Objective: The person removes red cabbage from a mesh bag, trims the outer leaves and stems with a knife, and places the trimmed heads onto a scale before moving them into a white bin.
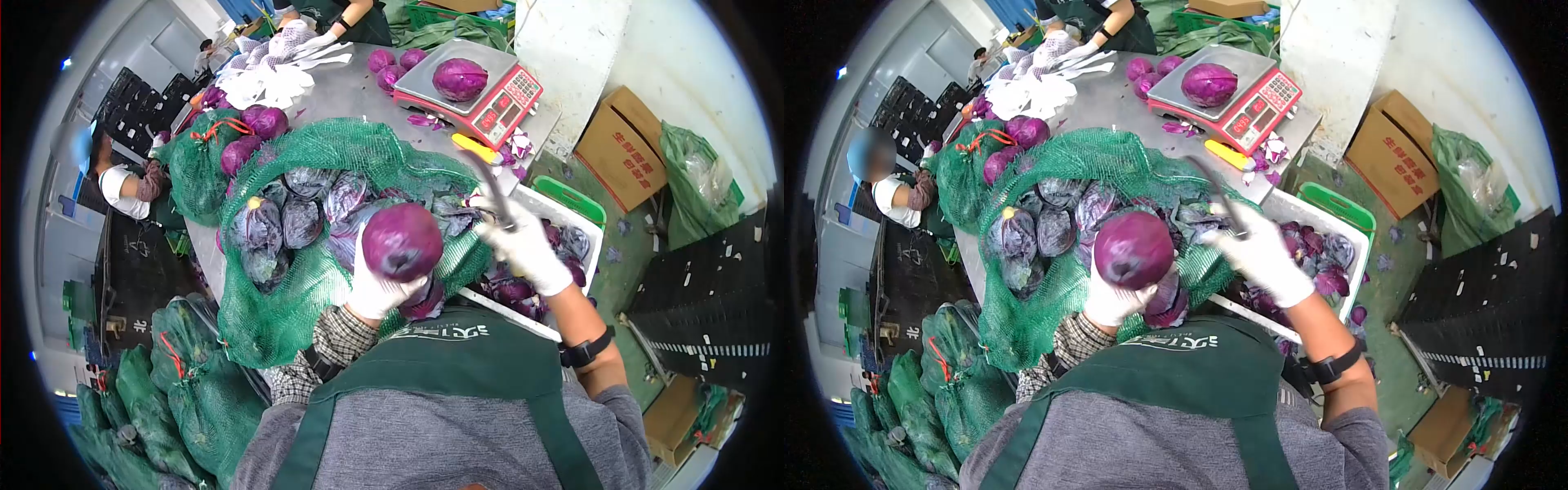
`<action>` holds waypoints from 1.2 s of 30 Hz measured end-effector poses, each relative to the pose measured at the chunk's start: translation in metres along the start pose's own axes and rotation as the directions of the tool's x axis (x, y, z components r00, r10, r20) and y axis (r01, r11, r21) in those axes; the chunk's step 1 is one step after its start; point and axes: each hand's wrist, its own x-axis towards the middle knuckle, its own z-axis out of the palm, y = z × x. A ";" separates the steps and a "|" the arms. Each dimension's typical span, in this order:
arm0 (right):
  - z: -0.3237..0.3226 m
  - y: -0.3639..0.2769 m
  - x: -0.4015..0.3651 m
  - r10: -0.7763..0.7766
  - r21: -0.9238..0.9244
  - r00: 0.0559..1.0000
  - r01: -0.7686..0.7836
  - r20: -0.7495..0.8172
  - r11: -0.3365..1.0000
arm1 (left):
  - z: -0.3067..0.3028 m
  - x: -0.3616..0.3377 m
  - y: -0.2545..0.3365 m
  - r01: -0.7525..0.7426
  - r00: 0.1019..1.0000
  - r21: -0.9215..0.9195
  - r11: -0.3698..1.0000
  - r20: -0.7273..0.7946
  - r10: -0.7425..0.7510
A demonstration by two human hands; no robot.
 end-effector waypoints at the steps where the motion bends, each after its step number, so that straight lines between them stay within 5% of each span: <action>1: 0.011 -0.007 -0.001 -0.133 0.060 0.987 0.129 0.085 0.990 | 0.009 0.005 0.032 -0.204 0.979 0.391 0.898 0.079 0.188; 2: 0.022 -0.012 0.000 -0.272 0.060 0.953 0.266 0.133 0.962 | 0.017 0.007 0.062 0.132 0.991 -0.315 0.940 0.048 -0.123; 3: 0.029 -0.015 0.001 -0.403 0.064 0.898 0.399 0.178 0.915 | 0.021 0.007 0.086 0.383 0.898 -0.830 0.406 0.231 -0.374; 5: 0.028 -0.016 0.004 -0.548 0.142 0.835 0.538 0.044 0.831 | 0.008 -0.004 0.105 0.387 0.921 -0.614 0.688 0.290 -0.260; 7: 0.011 -0.040 -0.010 -0.124 0.516 0.955 -0.036 0.271 0.856 | 0.005 -0.003 0.119 0.089 0.991 -0.227 0.970 0.118 -0.064; 9: 0.035 -0.021 -0.008 -0.005 0.709 0.964 -0.191 0.264 0.679 | 0.000 -0.004 0.095 0.066 0.998 -0.204 0.977 0.004 -0.066; 11: 0.050 -0.004 -0.007 0.122 0.736 0.925 -0.363 0.361 0.571 | 0.012 0.003 0.086 -0.119 0.992 -0.252 0.960 0.019 0.128; 12: 0.053 -0.002 -0.006 0.241 0.701 0.920 -0.392 0.309 0.596 | 0.018 0.005 0.083 -0.105 0.994 -0.357 0.928 -0.043 0.096; 16: 0.056 0.018 0.006 0.167 0.444 0.973 -0.222 0.161 0.868 | 0.017 -0.004 0.060 0.061 0.983 -0.494 0.867 -0.120 -0.137; 19: 0.062 0.045 0.007 0.236 0.368 0.956 -0.286 0.175 0.885 | 0.005 -0.004 0.019 0.144 0.955 -0.226 0.963 -0.225 -0.196; 21: 0.073 0.072 0.008 0.210 0.250 0.951 -0.266 0.228 0.931 | 0.000 -0.004 -0.016 0.338 0.909 0.132 0.932 -0.302 -0.287; 23: 0.077 0.087 0.011 0.268 0.178 0.930 -0.317 0.252 0.932 | 0.009 -0.001 -0.014 0.419 0.879 0.079 0.905 -0.284 -0.382; 25: 0.074 0.095 0.018 0.285 0.172 0.925 -0.333 0.252 0.927 | 0.012 0.003 -0.006 0.345 0.938 0.646 0.681 -0.253 -0.236; 26: 0.073 0.097 0.019 0.297 0.164 0.919 -0.345 0.260 0.924 | 0.018 0.006 -0.001 0.160 0.987 0.821 0.549 -0.146 -0.070; 29: 0.076 0.080 0.017 0.320 0.157 0.929 -0.349 0.184 0.924 | 0.022 0.018 0.000 0.166 0.986 0.798 0.579 -0.133 -0.101; 31: 0.069 0.072 0.010 0.289 -0.021 0.939 -0.291 0.184 0.957 | 0.022 0.028 0.004 0.196 0.980 0.770 0.608 -0.143 -0.136; 33: 0.073 0.093 0.008 -0.170 -0.348 0.978 0.201 0.117 0.916 | 0.024 0.031 0.002 0.244 0.966 0.792 0.559 -0.149 -0.210; 34: 0.071 0.080 0.006 -0.007 -0.299 0.986 0.057 0.166 0.953 | 0.026 0.031 0.001 0.244 0.966 0.790 0.563 -0.148 -0.212; 36: 0.073 0.080 0.002 -0.069 -0.408 0.986 0.127 0.153 0.904 | 0.029 0.034 0.003 0.250 0.964 0.813 0.525 -0.162 -0.209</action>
